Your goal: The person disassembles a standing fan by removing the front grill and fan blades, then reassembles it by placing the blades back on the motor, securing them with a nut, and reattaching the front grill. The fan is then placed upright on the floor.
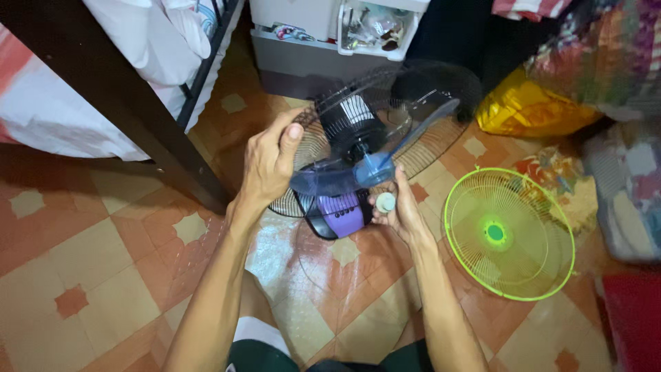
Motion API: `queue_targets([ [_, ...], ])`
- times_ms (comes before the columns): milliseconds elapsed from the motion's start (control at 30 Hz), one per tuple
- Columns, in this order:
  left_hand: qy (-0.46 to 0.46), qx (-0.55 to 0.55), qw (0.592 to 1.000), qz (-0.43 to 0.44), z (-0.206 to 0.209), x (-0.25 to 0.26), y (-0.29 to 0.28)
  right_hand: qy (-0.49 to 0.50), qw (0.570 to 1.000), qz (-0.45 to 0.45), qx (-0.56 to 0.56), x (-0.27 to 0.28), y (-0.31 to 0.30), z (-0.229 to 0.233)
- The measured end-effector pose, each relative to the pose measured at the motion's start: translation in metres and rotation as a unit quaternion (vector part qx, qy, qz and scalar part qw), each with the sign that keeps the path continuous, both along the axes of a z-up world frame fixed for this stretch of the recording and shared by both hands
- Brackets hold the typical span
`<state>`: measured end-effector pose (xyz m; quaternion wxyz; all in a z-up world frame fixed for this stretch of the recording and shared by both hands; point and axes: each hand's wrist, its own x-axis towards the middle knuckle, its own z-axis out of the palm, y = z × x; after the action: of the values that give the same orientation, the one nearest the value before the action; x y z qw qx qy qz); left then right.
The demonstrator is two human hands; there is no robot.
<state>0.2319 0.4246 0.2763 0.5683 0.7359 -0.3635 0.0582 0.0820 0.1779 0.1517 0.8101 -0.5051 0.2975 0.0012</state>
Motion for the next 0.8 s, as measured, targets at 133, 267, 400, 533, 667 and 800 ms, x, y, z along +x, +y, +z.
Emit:
queue_targets([
  [133,-0.105,-0.001,0.990,0.096,0.004,-0.016,-0.001,-0.041,0.997,-0.058,0.016,-0.032,0.002,-0.025],
  [267,-0.330,0.020,0.916,0.227,0.004,-0.055,-0.006,-0.058,0.995,-0.075,-0.041,-0.063,-0.011,-0.050],
  [400,-0.388,0.045,0.913,0.115,-0.005,-0.080,-0.022,-0.063,0.991,-0.120,0.017,-0.075,-0.015,-0.066],
  [533,-0.278,0.197,0.940,0.002,-0.012,-0.077,-0.055,-0.168,0.978,-0.125,0.023,-0.070,-0.006,-0.074],
  [667,-0.149,0.246,0.955,-0.080,-0.028,-0.067,-0.075,-0.134,0.983,-0.114,-0.059,-0.059,0.018,-0.044],
  [800,0.006,0.328,0.936,-0.129,-0.049,-0.050,-0.087,-0.152,0.974,-0.132,-0.099,-0.049,0.036,-0.004],
])
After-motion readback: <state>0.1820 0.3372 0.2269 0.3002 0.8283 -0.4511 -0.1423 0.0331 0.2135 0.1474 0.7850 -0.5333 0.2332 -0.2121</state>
